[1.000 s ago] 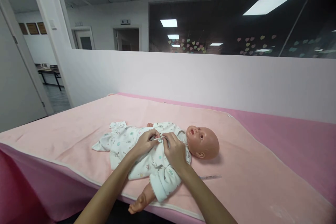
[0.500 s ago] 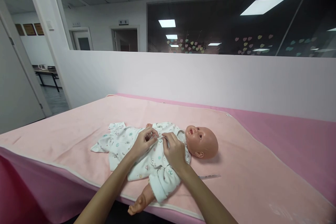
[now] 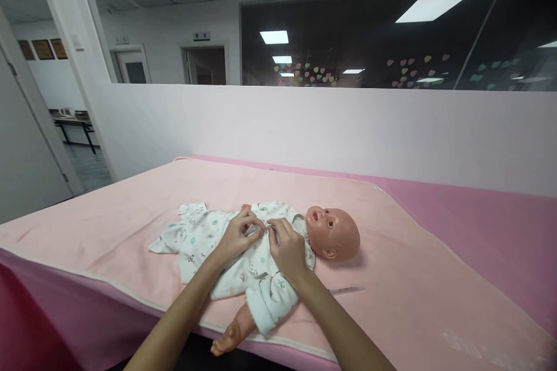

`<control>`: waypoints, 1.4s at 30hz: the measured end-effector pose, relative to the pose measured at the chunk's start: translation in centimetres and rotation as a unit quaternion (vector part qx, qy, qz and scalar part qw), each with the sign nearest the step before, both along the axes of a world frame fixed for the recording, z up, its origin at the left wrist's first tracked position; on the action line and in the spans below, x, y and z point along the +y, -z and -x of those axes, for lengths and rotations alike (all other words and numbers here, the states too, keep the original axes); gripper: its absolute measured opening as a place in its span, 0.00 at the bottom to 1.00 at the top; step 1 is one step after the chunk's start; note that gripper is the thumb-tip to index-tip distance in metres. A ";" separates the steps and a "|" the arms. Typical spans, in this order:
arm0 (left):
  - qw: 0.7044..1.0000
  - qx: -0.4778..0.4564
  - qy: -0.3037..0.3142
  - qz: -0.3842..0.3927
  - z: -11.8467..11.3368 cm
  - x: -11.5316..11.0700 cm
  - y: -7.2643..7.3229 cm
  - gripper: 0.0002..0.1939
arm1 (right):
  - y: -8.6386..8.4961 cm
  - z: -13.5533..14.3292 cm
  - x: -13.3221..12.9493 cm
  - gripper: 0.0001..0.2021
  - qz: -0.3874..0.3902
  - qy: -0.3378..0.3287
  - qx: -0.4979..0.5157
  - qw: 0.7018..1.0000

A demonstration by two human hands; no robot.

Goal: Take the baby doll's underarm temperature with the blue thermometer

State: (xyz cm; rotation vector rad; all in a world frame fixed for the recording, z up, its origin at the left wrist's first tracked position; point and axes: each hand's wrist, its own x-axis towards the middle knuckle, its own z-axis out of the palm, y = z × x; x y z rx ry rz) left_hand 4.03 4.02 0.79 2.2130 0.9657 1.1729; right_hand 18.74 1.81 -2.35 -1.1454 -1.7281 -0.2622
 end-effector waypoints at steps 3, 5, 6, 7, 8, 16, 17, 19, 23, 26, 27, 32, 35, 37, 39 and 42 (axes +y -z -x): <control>1.000 0.012 -0.011 0.003 0.0 0.0 0.1 0.06 | 0.1 0.0 0.0 0.10 0.001 0.000 0.000 1.000; 1.000 0.017 -0.012 0.001 0.0 0.0 0.1 0.06 | 0.1 0.0 0.1 0.10 -0.002 0.002 0.001 1.000; 1.000 0.020 -0.011 0.000 0.0 0.0 0.1 0.07 | 0.1 0.0 0.1 0.10 -0.003 0.002 0.003 1.000; 1.000 0.023 -0.012 -0.001 0.0 0.0 0.1 0.07 | 0.1 0.0 0.1 0.10 -0.004 0.002 0.004 1.000; 0.999 0.029 -0.014 -0.001 -0.1 0.0 0.1 0.07 | 0.1 0.0 0.1 0.11 -0.004 0.002 0.004 1.000; 0.995 0.019 0.060 0.072 1.8 -0.3 -0.5 0.18 | 0.3 0.0 0.3 0.12 -0.009 0.009 0.007 1.000; 0.994 0.014 0.071 0.085 2.5 -0.5 -0.4 0.19 | 0.3 0.0 0.3 0.12 -0.011 0.010 0.006 1.000; 0.993 0.003 0.075 0.094 3.9 -0.9 -0.2 0.18 | 0.4 -0.1 0.4 0.13 -0.014 0.020 -0.003 1.000; 0.998 -0.005 -0.005 0.068 5.7 -1.7 0.9 0.12 | 0.3 0.0 0.0 0.17 -0.052 0.028 -0.088 0.994; 0.998 -0.005 -0.051 0.046 5.7 -1.9 1.4 0.10 | 0.0 0.9 -0.6 0.17 -0.090 -0.022 -0.181 0.979; 0.997 -0.009 -0.057 0.041 5.5 -1.9 1.5 0.09 | -0.1 1.3 -0.7 0.16 -0.090 -0.043 -0.205 0.974; 0.996 -0.021 -0.086 0.013 4.7 -2.1 1.7 0.09 | -0.4 3.5 -0.8 0.07 -0.021 -0.046 -0.191 0.980; 0.994 -0.014 -0.104 -0.006 4.6 -2.2 2.1 0.10 | -0.4 3.9 -0.7 0.06 0.006 -0.007 -0.137 0.991; 0.993 -0.014 -0.113 -0.011 4.5 -2.2 2.3 0.10 | -0.3 3.8 -0.8 0.06 0.011 -0.003 -0.129 0.992; 0.993 -0.016 -0.116 -0.015 4.4 -2.3 2.3 0.10 | -0.3 3.6 -1.0 0.06 0.014 -0.011 -0.127 0.992; 0.993 -0.015 -0.114 -0.026 4.3 -2.6 2.2 0.11 | -0.3 3.3 -1.1 0.06 0.013 -0.040 -0.124 0.991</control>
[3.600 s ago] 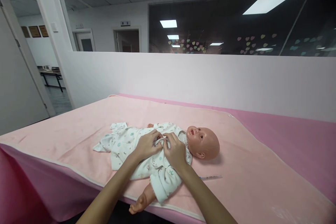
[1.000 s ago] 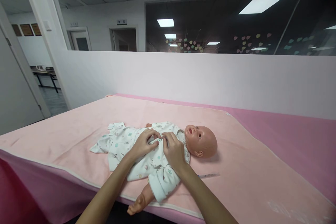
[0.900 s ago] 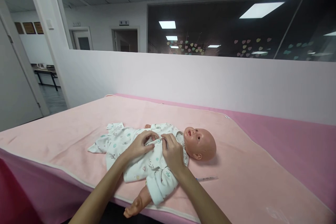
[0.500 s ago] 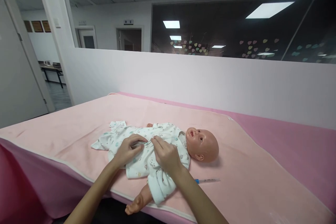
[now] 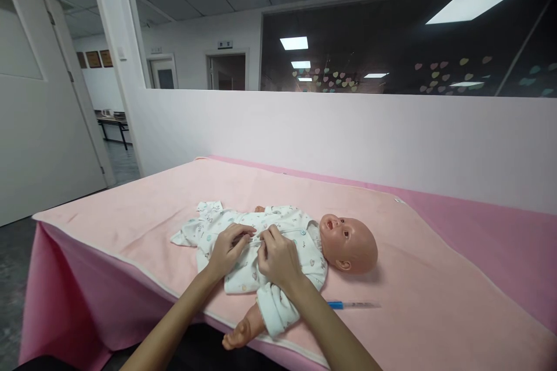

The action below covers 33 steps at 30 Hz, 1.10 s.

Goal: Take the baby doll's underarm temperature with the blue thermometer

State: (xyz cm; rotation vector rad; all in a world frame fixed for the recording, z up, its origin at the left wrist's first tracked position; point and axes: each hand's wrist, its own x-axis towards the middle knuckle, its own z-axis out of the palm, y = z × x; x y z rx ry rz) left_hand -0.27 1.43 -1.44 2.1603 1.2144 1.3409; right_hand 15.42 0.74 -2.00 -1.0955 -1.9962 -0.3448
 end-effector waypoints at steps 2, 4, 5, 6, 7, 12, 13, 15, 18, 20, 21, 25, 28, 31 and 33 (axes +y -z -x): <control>1.000 0.012 0.003 -0.016 -0.1 -0.2 -0.2 0.11 | 0.0 -0.1 0.0 0.07 0.001 -0.018 0.005 1.000; 0.999 0.036 0.001 -0.038 -0.3 -0.5 -0.3 0.10 | 0.0 -0.1 0.1 0.08 0.004 -0.027 0.009 1.000; 0.997 0.052 -0.003 -0.049 -0.4 -0.6 -0.4 0.09 | 0.1 -0.1 0.2 0.08 0.005 -0.028 0.009 1.000; 0.996 0.070 -0.009 -0.060 -0.5 -0.7 -0.4 0.08 | 0.1 -0.1 0.2 0.08 0.007 -0.027 0.009 1.000; 0.993 0.088 -0.015 -0.071 -0.6 -0.7 -0.4 0.07 | 0.2 -0.1 0.3 0.08 0.009 -0.026 0.007 1.000; 0.981 0.154 -0.040 -0.110 -1.0 -0.8 -0.3 0.07 | 0.4 0.0 0.4 0.07 0.011 -0.019 0.010 1.000; 0.979 0.160 -0.045 -0.115 -1.1 -0.7 -0.2 0.07 | 0.4 0.0 0.4 0.07 0.010 -0.017 0.011 1.000; 0.976 0.171 -0.057 -0.124 -1.2 -0.7 -0.1 0.07 | 0.5 0.0 0.4 0.07 0.009 -0.015 0.010 1.000; 0.970 0.184 -0.076 -0.141 -1.3 -0.6 0.2 0.07 | 0.6 0.0 0.5 0.08 0.010 -0.014 0.008 1.000; 0.967 0.190 -0.084 -0.150 -1.3 -0.5 0.3 0.07 | 0.7 0.0 0.6 0.07 0.013 -0.013 0.008 1.000; 0.966 0.192 -0.086 -0.153 -1.3 -0.5 0.4 0.07 | 0.7 0.0 0.6 0.07 0.014 -0.012 0.008 1.000; 0.965 0.191 -0.079 -0.159 -1.3 -0.4 0.5 0.06 | 0.7 0.0 0.7 0.07 0.014 -0.005 0.010 1.000; 0.967 0.184 -0.078 -0.160 -1.2 -0.3 0.5 0.05 | 0.6 0.0 0.7 0.08 0.009 -0.005 0.013 1.000; 0.968 0.174 -0.082 -0.161 -1.1 -0.4 0.6 0.05 | 0.5 0.0 0.6 0.08 0.005 -0.002 0.019 1.000; 0.970 0.160 -0.081 -0.161 -0.9 -0.4 0.6 0.06 | 0.4 0.0 0.6 0.09 0.002 0.004 0.021 1.000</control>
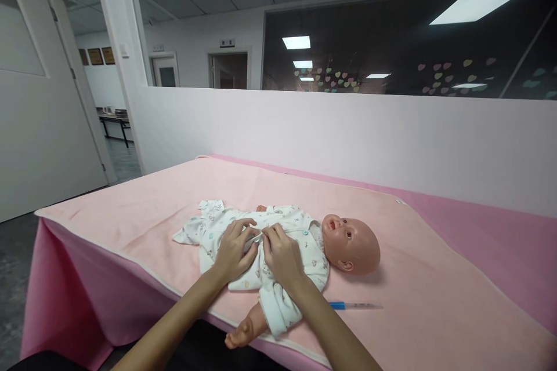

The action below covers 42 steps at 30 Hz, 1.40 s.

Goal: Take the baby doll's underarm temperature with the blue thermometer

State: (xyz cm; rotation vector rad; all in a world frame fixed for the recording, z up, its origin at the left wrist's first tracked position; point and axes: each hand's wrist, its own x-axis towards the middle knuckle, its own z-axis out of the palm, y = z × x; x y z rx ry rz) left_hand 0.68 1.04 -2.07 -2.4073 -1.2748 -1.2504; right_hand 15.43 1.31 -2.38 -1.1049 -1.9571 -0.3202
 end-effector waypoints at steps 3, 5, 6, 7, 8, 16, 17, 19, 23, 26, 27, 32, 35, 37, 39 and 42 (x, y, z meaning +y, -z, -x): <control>1.000 -0.028 0.005 0.004 0.2 0.1 0.0 0.06 | -0.1 0.0 0.0 0.09 -0.004 0.006 0.001 1.000; 0.999 -0.042 0.007 0.012 0.3 0.1 0.0 0.06 | -0.1 0.0 -0.1 0.09 -0.006 0.006 0.001 1.000; 0.999 -0.046 0.008 0.016 0.3 0.2 0.0 0.06 | -0.1 0.0 -0.1 0.10 -0.008 0.007 0.001 1.000; 0.999 -0.049 0.010 0.020 0.3 0.2 0.0 0.06 | -0.1 0.0 -0.1 0.10 -0.010 0.007 0.002 1.000; 0.998 -0.052 0.011 0.023 0.4 0.2 0.0 0.06 | -0.1 0.0 -0.1 0.10 -0.012 0.008 0.003 1.000; 0.999 -0.045 0.004 0.005 0.4 0.5 0.3 0.04 | 0.0 0.1 0.1 0.11 -0.020 0.011 0.013 1.000; 0.999 -0.043 0.005 0.002 0.4 0.6 0.3 0.04 | 0.1 0.1 0.1 0.10 -0.020 0.014 0.013 1.000; 0.999 -0.044 0.009 -0.002 0.4 0.7 0.4 0.04 | 0.2 0.1 0.2 0.10 -0.019 0.017 0.014 1.000; 0.999 -0.046 0.012 -0.005 0.4 0.6 0.3 0.01 | 0.3 0.1 0.3 0.10 -0.016 0.017 0.013 1.000; 0.999 -0.028 0.026 -0.007 0.3 0.4 0.0 0.08 | 0.3 0.1 0.3 0.09 -0.012 0.019 0.019 1.000; 0.999 -0.030 0.029 -0.011 0.3 0.3 0.0 0.10 | 0.3 0.1 0.3 0.09 -0.011 0.020 0.023 0.999; 0.985 -0.151 -0.055 -0.058 0.4 0.5 -0.1 0.12 | 0.1 0.1 0.2 0.10 -0.018 0.019 0.039 0.999; 0.973 -0.198 -0.095 -0.074 0.3 0.7 -0.2 0.10 | 0.2 0.0 0.3 0.10 -0.020 0.017 0.048 0.999; 0.972 -0.200 -0.091 -0.082 0.2 0.8 -0.1 0.07 | 0.2 0.0 0.3 0.10 -0.022 0.017 0.051 0.998; 0.976 -0.176 -0.085 -0.093 0.2 0.7 0.0 0.04 | 0.2 0.0 0.4 0.10 -0.025 0.016 0.051 0.998; 0.986 -0.109 -0.074 -0.103 0.2 0.6 0.2 0.03 | 0.1 0.0 0.4 0.10 -0.024 0.013 0.049 0.998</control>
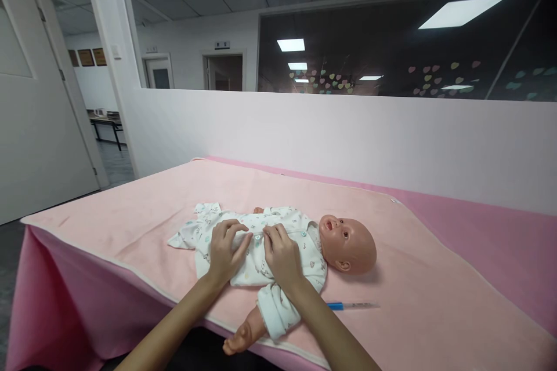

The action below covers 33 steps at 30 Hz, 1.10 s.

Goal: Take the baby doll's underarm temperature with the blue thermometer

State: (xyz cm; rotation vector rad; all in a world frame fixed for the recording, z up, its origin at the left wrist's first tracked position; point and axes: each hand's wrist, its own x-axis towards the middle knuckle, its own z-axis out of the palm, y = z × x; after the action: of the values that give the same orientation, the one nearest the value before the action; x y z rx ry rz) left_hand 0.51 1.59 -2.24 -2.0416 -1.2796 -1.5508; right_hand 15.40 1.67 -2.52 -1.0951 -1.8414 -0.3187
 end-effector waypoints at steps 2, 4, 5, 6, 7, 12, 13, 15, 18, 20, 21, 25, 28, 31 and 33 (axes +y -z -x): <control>0.999 0.042 0.002 0.005 0.0 -0.1 0.1 0.04 | 0.0 0.0 0.0 0.10 0.005 -0.001 0.002 1.000; 0.997 0.072 -0.001 0.016 -0.1 -0.2 0.0 0.05 | 0.0 0.0 0.0 0.09 0.011 -0.003 0.003 1.000; 0.997 0.081 -0.004 0.020 -0.2 -0.2 0.0 0.06 | 0.1 0.0 0.0 0.09 0.014 -0.005 0.002 1.000; 0.996 0.087 -0.006 0.023 -0.2 -0.2 0.0 0.06 | 0.1 0.0 0.0 0.09 0.016 -0.005 0.001 1.000; 0.996 0.090 -0.008 0.025 -0.2 -0.2 -0.1 0.06 | 0.2 0.0 0.0 0.09 0.016 -0.005 0.000 1.000; 0.994 0.103 -0.005 0.034 -0.3 -0.2 -0.1 0.06 | 0.3 -0.1 0.1 0.10 0.008 0.001 -0.003 1.000; 0.994 0.105 -0.005 0.038 -0.3 -0.3 -0.1 0.06 | 0.3 -0.1 0.2 0.10 0.007 0.002 -0.005 1.000; 0.993 0.107 -0.004 0.044 -0.4 -0.3 -0.2 0.06 | 0.4 -0.1 0.2 0.10 0.006 0.003 -0.007 1.000; 0.992 0.112 0.006 0.053 -0.5 -0.4 -0.4 0.07 | 0.4 -0.1 0.2 0.10 0.007 0.001 -0.007 1.000; 0.992 0.110 0.021 0.064 -0.5 -0.4 -0.5 0.07 | 0.3 -0.1 0.2 0.11 0.005 0.002 -0.008 1.000; 0.992 0.104 0.026 0.070 -0.5 -0.4 -0.5 0.07 | 0.3 -0.1 0.1 0.11 0.003 0.004 -0.010 1.000; 0.995 0.056 0.026 0.078 -0.2 -0.2 -0.2 0.07 | 0.3 -0.1 0.0 0.11 0.002 0.009 -0.013 1.000; 0.998 0.012 0.010 0.067 0.0 0.0 0.1 0.06 | 0.2 -0.2 -0.1 0.11 0.016 0.006 -0.012 1.000; 0.998 -0.035 -0.012 0.053 0.2 0.2 0.1 0.05 | -0.1 0.0 -0.4 0.12 0.032 -0.010 0.010 0.999; 0.997 -0.059 -0.029 0.047 0.3 0.2 0.1 0.04 | -0.4 0.0 -1.0 0.14 0.041 -0.026 0.065 0.997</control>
State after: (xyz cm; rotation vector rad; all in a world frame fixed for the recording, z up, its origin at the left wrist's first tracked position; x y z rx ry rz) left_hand 0.24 1.79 -2.32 -1.9745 -1.4677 -1.6343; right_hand 15.39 0.65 -2.10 -1.0964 -1.7768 -0.1406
